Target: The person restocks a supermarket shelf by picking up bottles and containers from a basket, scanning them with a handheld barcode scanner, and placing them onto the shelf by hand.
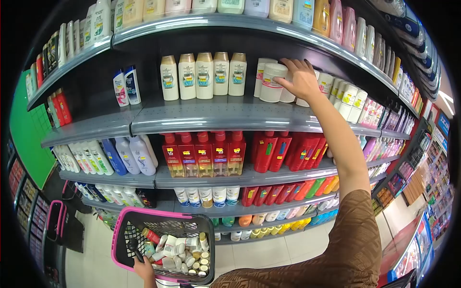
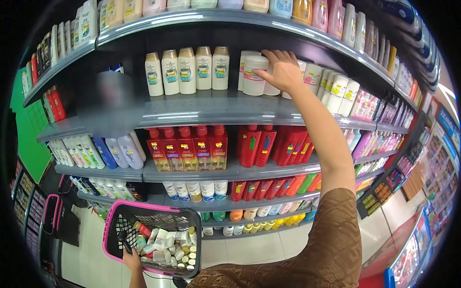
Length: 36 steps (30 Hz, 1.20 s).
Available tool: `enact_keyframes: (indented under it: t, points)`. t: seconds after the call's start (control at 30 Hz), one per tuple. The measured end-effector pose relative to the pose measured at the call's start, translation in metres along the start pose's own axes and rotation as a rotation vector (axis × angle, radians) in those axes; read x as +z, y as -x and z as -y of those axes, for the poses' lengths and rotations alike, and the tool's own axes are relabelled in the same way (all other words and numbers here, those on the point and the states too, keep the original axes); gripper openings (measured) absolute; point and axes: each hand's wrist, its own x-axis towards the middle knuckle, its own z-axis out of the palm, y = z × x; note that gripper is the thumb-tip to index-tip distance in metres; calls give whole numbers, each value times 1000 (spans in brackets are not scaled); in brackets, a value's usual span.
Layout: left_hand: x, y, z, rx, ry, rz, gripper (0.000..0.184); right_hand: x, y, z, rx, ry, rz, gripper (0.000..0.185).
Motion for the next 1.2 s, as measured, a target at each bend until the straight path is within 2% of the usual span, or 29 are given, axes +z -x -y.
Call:
enact_keyframes:
  t: [0.17, 0.2, 0.23, 0.3, 0.33, 0.37, 0.4, 0.43, 0.53, 0.63, 0.77, 0.8, 0.9, 0.93, 0.97, 1.0, 1.03, 1.1, 1.17, 1.2]
  points:
    - [-3, -2, -2, -57, -53, 54, 31, -2, 7, 8, -99, -48, 105, 65]
    - [-6, -2, -4, -55, -43, 73, 35, -4, 7, 14, -139, -39, 116, 58]
    - [15, -4, 25, -65, -69, 60, 42, -4, 7, 22, -187, -39, 131, 53]
    - [9, -4, 27, -62, 26, 152, 50, -2, 3, 27, -309, 9, -1, 48]
    - [12, -1, 29, -32, -40, 77, 49, -10, -1, 39, -254, 141, 22, 42]
    - [2, 0, 17, -1, 44, 84, 44, -9, -6, 42, -202, -63, -10, 34]
    - [-4, -2, 14, -28, -30, 160, 41, -10, -9, 45, -203, -107, -7, 28]
    - [-1, -3, 15, -61, -26, 153, 40, -13, -13, 52, -228, -81, -18, 36]
    - [-1, -1, 16, -9, 8, 106, 37, -20, -24, 78, -343, 42, 61, 46]
    - [-8, -3, 10, -24, 41, 140, 35, -26, -31, 113, -398, -3, 142, 53]
    - [-8, -5, 8, -71, 84, 192, 36, -21, -42, 124, -523, 8, 243, 48]
    - [-9, -5, 4, -57, 71, 170, 36, -27, -46, 130, -531, 43, 244, 38]
    - [3, 0, 22, -3, 75, 103, 40, -25, -64, 114, -474, 83, 174, 21]
    - [3, 1, 24, 3, 42, 120, 42, -56, -68, 141, -357, 145, 134, 19]
    - [6, 1, 29, 12, 69, 112, 42, -65, -73, 149, -228, 217, 174, 32]
    - [1, 1, 21, -11, 99, 86, 42, -77, -72, 156, -250, 101, 46, 33]
    - [-1, 1, 18, -7, 74, 33, 39, -86, -69, 174, -146, 40, 12, 30]
    - [-6, -2, 10, -16, 72, 53, 34, -88, -48, 204, -185, -222, -144, 29]
    - [-6, -4, 10, -23, 44, 85, 34, -90, -15, 256, -297, -386, -27, 28]
    - [-4, -3, 12, -3, 37, 67, 35, -77, 12, 290, -88, -570, 125, 32]
